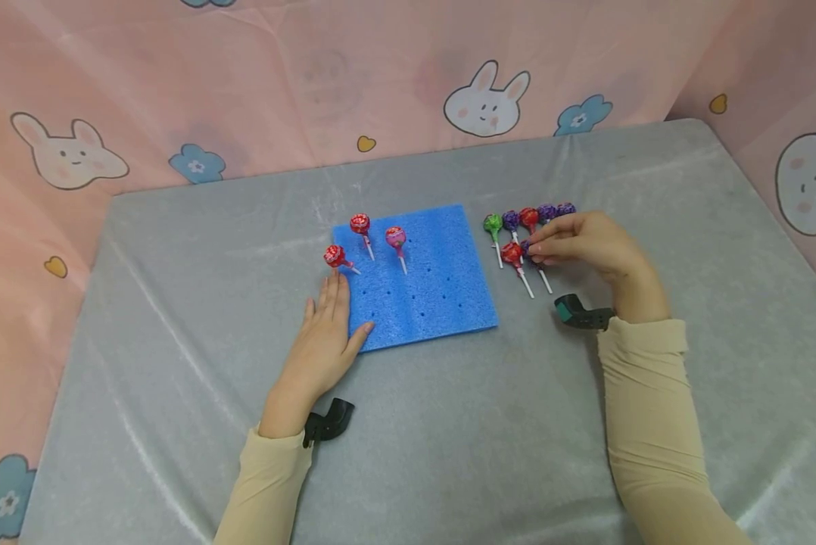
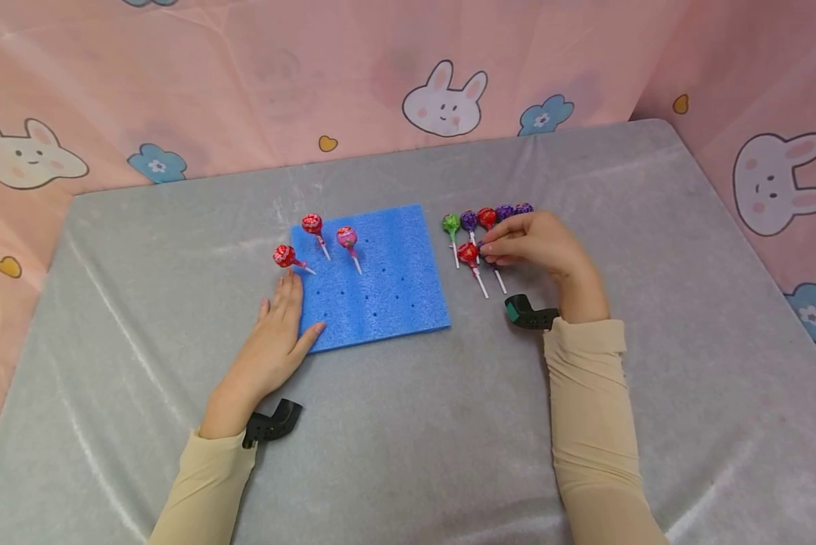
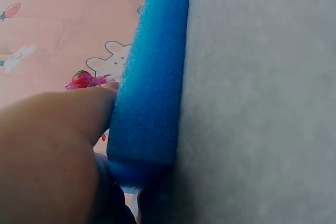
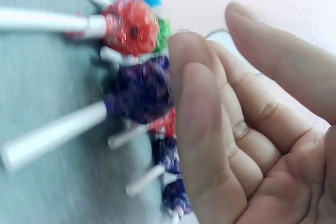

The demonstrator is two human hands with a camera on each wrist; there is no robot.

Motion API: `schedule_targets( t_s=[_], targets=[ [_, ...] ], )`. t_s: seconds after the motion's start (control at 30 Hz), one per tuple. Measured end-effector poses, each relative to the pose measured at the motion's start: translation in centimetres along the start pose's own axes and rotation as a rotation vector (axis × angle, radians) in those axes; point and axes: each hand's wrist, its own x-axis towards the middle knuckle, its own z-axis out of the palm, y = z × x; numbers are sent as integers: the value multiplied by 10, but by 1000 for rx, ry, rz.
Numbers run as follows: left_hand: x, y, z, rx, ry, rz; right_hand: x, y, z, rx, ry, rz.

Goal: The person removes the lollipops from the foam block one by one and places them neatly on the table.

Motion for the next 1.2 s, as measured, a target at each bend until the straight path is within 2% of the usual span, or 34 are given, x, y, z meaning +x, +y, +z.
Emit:
schedule_targets(
  t_s=[0.13,0.27,0.43,0.57,0.67,0.83,0.97,1.2],
  targets=[
    [0,0,0,4,-2,-1,1,-3,8,1,11,-41],
    [0,1,0,6,-1,-2,4,-8,17,11,19,-47],
    [0,1,0,5,1,-3,9,-14,34,129,18,-77],
    [0,0,0,0,-1,-4,12,-18,47,240,-23,-162],
    [0,0,0,1,-2,-5,14,-21,56,269,-48,-212],
    [1,1,0,16,-5,-8,14,-25,66,283,-53,-238],
    [2,1,0,18,-8,-12,13,-30,71,273,-56,-220],
    [1,-1,0,22,-1,-6,19,-42,83,196,-59,-188]
  ],
)
